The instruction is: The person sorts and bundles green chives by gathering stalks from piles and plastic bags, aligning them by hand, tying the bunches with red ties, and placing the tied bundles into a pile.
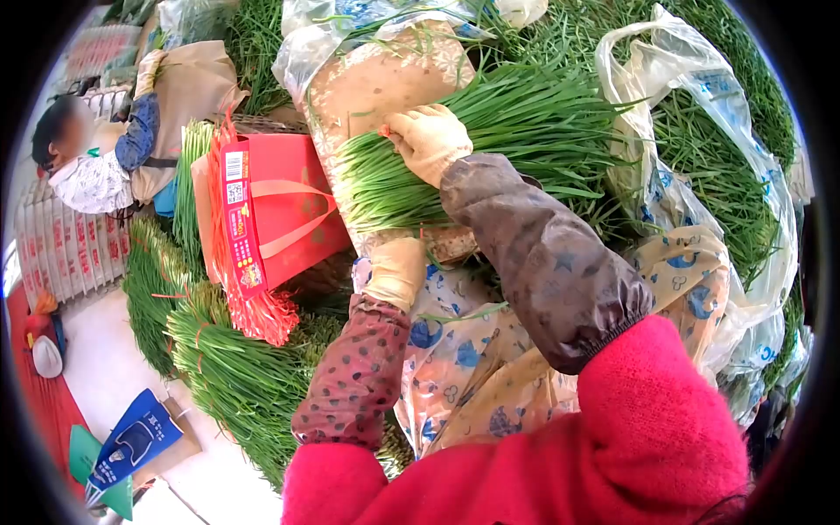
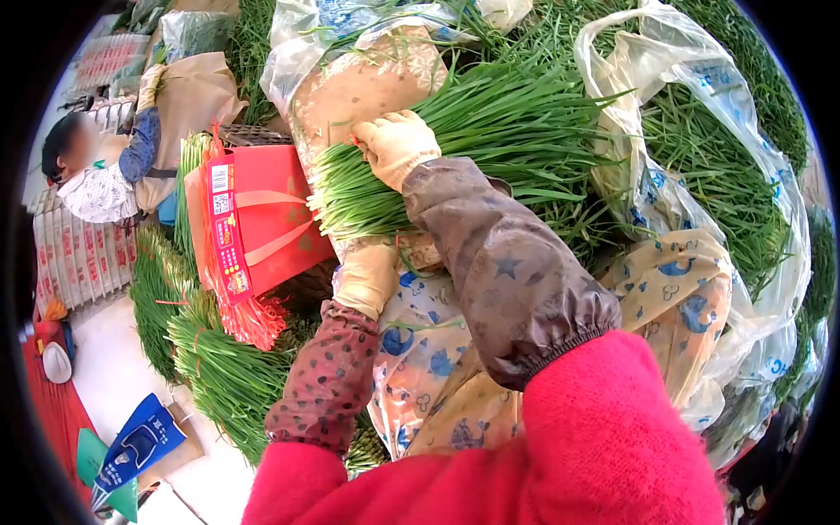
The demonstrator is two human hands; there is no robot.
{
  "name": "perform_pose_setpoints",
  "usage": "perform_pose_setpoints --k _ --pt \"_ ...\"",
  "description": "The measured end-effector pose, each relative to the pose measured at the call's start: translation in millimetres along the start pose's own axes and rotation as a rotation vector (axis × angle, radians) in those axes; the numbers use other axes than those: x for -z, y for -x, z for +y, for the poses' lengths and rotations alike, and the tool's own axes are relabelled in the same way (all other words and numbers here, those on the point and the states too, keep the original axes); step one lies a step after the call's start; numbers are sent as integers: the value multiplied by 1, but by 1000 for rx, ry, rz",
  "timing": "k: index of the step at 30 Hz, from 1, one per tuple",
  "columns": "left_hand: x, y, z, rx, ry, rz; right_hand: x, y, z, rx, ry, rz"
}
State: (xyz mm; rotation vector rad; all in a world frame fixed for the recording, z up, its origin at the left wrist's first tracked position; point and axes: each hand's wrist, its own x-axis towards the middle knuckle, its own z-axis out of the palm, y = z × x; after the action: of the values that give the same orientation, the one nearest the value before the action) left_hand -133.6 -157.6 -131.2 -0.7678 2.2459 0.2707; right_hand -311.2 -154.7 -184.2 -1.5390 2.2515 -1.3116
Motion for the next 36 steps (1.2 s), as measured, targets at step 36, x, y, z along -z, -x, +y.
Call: perform_pose_setpoints --k 36 --pt "-3 -20 -10 -181 1914 417 6 -11 2 -29 -33 -137"
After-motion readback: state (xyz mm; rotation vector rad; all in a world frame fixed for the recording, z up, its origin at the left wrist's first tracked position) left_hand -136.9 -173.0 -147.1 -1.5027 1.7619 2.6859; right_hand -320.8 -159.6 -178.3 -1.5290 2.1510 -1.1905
